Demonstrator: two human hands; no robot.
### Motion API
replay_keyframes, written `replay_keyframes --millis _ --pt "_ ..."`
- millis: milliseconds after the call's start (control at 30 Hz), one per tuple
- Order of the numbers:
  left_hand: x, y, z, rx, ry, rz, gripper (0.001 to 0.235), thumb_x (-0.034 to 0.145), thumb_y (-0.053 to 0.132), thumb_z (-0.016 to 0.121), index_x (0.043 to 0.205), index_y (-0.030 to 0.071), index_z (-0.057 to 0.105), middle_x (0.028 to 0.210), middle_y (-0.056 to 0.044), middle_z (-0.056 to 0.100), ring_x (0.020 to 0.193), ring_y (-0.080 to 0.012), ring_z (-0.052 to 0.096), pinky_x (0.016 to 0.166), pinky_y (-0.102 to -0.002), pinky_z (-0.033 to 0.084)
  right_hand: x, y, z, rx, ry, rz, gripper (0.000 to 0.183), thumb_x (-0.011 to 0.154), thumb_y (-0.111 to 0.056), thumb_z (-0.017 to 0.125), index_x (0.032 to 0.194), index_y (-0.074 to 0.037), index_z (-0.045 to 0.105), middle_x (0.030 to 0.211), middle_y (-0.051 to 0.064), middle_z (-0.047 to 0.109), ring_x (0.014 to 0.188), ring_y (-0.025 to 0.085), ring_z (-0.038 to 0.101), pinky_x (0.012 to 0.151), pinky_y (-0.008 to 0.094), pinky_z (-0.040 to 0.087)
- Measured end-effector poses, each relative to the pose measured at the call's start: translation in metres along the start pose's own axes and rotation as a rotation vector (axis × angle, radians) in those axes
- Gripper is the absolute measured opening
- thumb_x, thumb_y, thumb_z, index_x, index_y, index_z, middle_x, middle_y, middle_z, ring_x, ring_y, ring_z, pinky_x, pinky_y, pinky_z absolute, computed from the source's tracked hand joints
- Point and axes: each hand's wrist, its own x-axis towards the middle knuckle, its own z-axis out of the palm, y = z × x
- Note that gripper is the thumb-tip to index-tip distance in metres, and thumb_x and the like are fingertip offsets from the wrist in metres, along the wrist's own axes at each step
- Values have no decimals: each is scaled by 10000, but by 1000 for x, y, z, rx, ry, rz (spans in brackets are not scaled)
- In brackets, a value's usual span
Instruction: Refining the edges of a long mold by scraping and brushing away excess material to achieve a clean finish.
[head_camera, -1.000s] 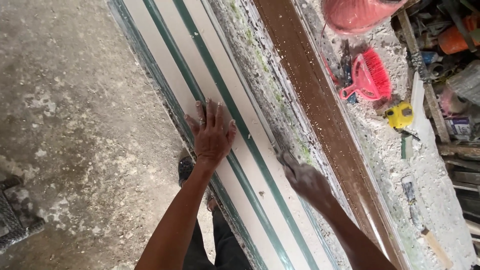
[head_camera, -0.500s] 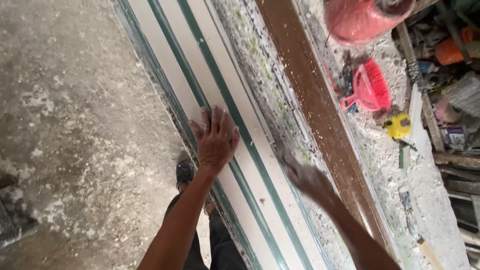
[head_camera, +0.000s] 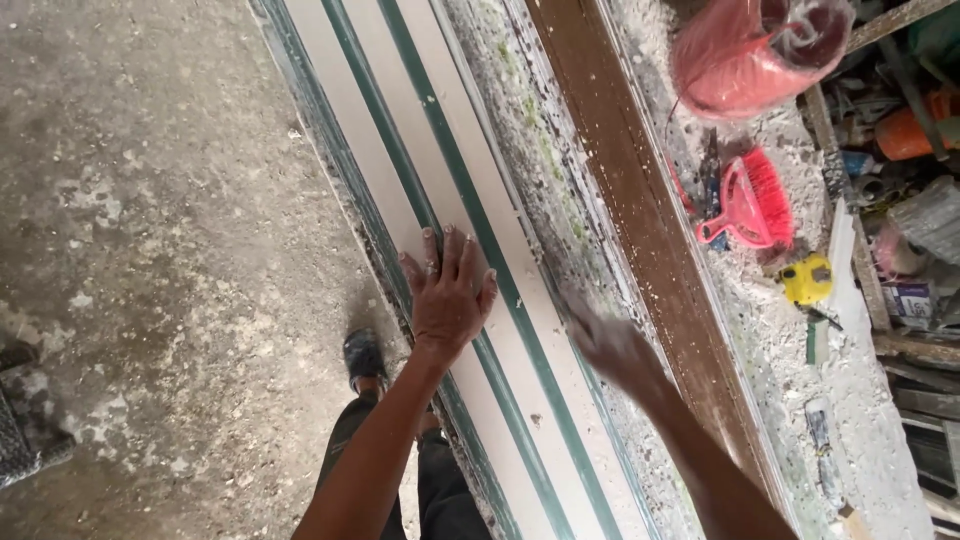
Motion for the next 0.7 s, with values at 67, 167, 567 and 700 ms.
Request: replay_keyframes --millis 67,167,567,700 --pt "-2 1 -2 13 -4 -6 565 1037 518 422 1437 160 598 1538 -188 529 1476 -449 414 1128 -761 260 -48 32 25 -10 -58 121 488 1045 -430 431 1428 -160 567 688 218 707 642 328 751 566 388 616" --pt "1 0 -4 16 -20 1 561 1040 515 430 1444 161 590 1537 -190 527 1472 -459 415 1127 -767 259 -42 43 48 -139 4 84 450 1043 -396 465 1418 -171 569 734 256 718 701 352 765 640 424 628" --pt "6 -2 -21 -71 -68 8 622 1068 529 370 1454 112 624 1563 -156 525 1491 -453 378 1159 -736 260 -48 78 76 -145 86 56 563 1018 -467 453 1544 -266 431 480 -91 435 346 57 314 263 240 334" --pt "11 0 -13 20 89 7 545 994 488 486 1404 160 632 1469 -165 602 1411 -448 508 1104 -739 328 18 -9 13 -127 -33 185 484 1019 -502 432 1411 -266 591 731 229 726 740 366 768 665 457 616"
